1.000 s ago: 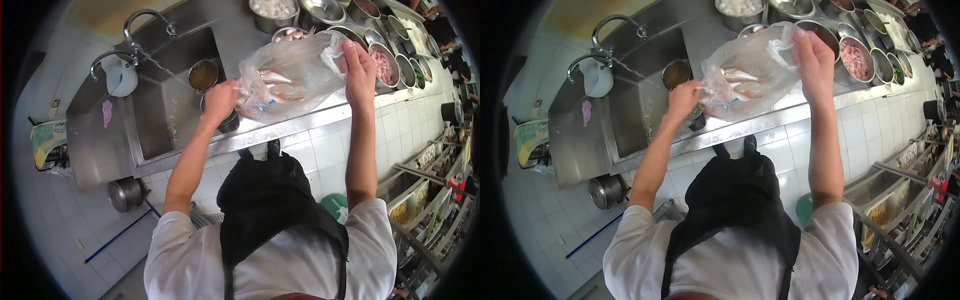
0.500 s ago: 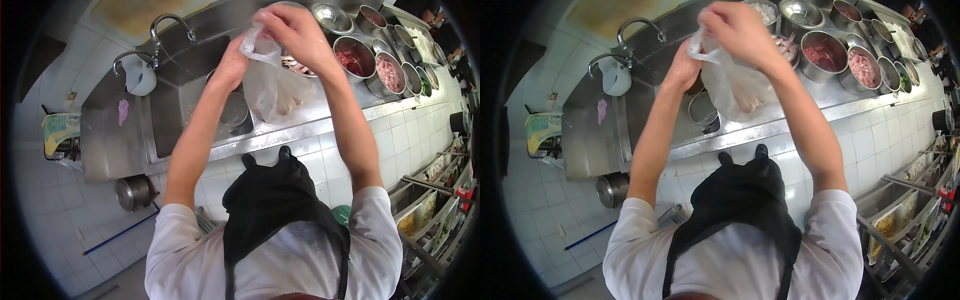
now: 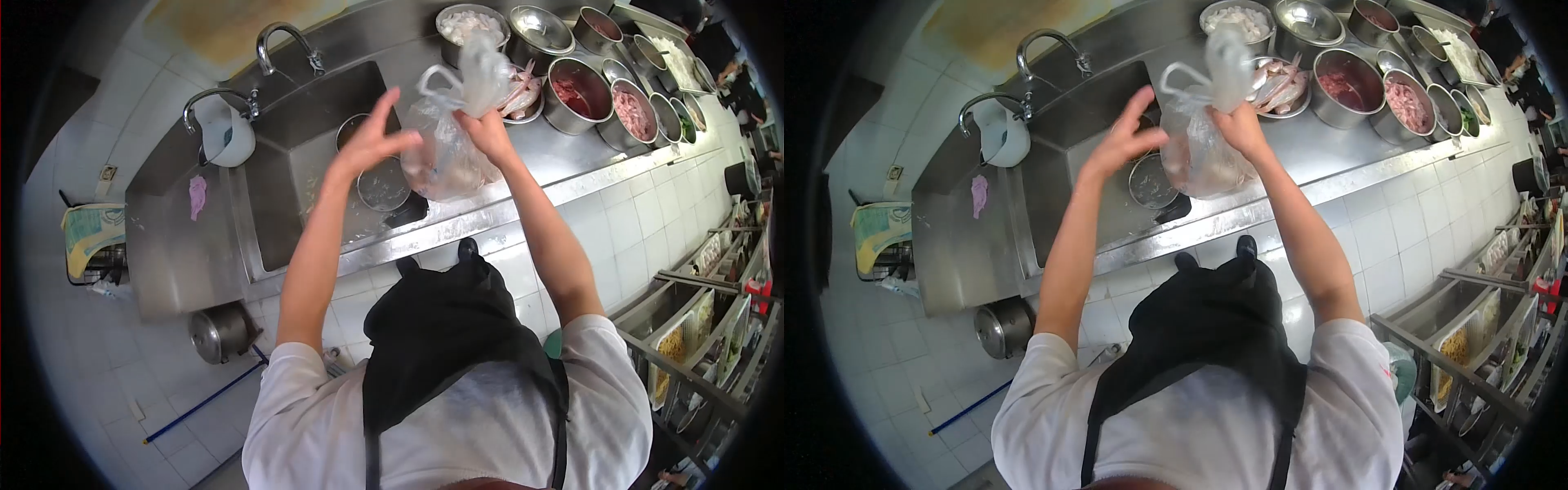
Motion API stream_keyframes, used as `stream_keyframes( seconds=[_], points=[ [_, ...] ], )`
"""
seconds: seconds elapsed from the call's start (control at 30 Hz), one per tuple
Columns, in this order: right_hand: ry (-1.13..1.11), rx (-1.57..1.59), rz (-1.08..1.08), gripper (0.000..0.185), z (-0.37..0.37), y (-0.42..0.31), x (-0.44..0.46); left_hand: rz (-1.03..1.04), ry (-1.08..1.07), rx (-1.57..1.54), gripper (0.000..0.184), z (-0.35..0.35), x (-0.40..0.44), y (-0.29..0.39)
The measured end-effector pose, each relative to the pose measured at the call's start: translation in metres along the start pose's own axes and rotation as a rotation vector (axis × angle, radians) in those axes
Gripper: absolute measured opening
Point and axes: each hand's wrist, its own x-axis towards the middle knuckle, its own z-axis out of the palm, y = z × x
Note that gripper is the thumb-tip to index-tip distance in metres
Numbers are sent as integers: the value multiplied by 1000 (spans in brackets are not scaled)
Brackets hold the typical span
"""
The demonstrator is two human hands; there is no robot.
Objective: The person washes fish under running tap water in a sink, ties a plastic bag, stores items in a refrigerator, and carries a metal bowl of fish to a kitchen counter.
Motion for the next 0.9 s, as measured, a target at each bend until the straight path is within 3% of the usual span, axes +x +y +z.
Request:
stream_keyframes(
  seconds=[0.07,0.17,0.47,0.57,0.67,0.73,0.8,0.9],
  points=[
    [98,151,5,34,10,4,0,33,18,444,115,38,-5,-45],
    [127,199,33,39,23,10,-4,27,13,641,125,84,-1,-64],
    [67,-244,-77,34,37,50,-20,101,19,920,101,114,2,-101],
    [73,-286,-130,32,43,32,-16,71,103,828,92,116,6,-102],
    [48,-151,-152,29,45,-35,-15,101,83,470,95,105,6,-86],
    [43,-59,-203,25,58,-60,-20,-85,128,121,72,105,4,-103],
    [-33,-289,-121,33,67,-55,-19,15,252,-188,62,109,4,-87],
    [30,-326,-198,39,63,-83,-32,-15,262,-481,54,113,11,-137]
  ],
)
